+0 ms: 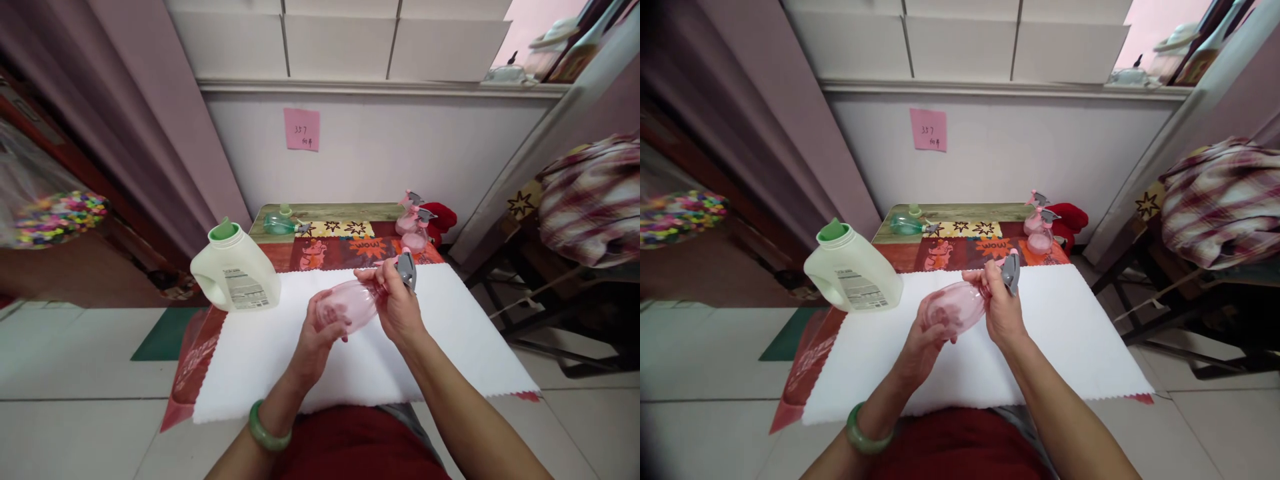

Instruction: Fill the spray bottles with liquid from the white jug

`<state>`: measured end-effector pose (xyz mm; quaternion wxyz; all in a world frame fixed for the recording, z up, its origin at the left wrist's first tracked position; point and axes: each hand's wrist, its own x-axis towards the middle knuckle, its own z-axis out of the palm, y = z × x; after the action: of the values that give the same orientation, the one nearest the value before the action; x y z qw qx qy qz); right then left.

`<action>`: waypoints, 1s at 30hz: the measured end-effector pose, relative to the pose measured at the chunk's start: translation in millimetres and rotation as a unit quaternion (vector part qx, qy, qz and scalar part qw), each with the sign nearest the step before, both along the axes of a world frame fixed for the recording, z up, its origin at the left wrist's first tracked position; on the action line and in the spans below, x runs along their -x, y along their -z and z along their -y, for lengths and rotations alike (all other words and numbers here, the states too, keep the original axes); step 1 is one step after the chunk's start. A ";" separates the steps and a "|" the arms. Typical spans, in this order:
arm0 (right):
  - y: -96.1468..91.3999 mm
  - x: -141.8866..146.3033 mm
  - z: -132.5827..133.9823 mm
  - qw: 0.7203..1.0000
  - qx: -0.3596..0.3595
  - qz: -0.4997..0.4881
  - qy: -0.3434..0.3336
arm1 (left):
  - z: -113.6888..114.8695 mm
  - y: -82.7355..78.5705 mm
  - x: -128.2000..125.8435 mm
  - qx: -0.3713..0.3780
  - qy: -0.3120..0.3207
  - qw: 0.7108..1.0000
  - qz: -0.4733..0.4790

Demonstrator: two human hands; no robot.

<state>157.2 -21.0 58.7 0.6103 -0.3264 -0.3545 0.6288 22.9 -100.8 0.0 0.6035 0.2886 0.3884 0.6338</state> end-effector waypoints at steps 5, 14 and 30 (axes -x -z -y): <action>-11.3 -5.8 0.7 0.996 -0.023 0.010 -0.081 | -1.3 7.7 10.6 0.187 0.288 0.930 0.130; -48.8 -55.5 -31.8 0.995 -0.065 -0.002 0.076 | 7.7 30.4 26.6 0.181 0.221 0.939 0.190; 38.3 -115.3 -88.2 0.980 0.031 0.196 0.023 | -50.2 57.4 36.8 0.025 -0.067 0.940 -0.335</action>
<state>272.5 67.2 20.4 0.5328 -0.4698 -0.4400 0.5494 -13.9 -50.6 -57.4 0.4021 0.4423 0.6021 0.5292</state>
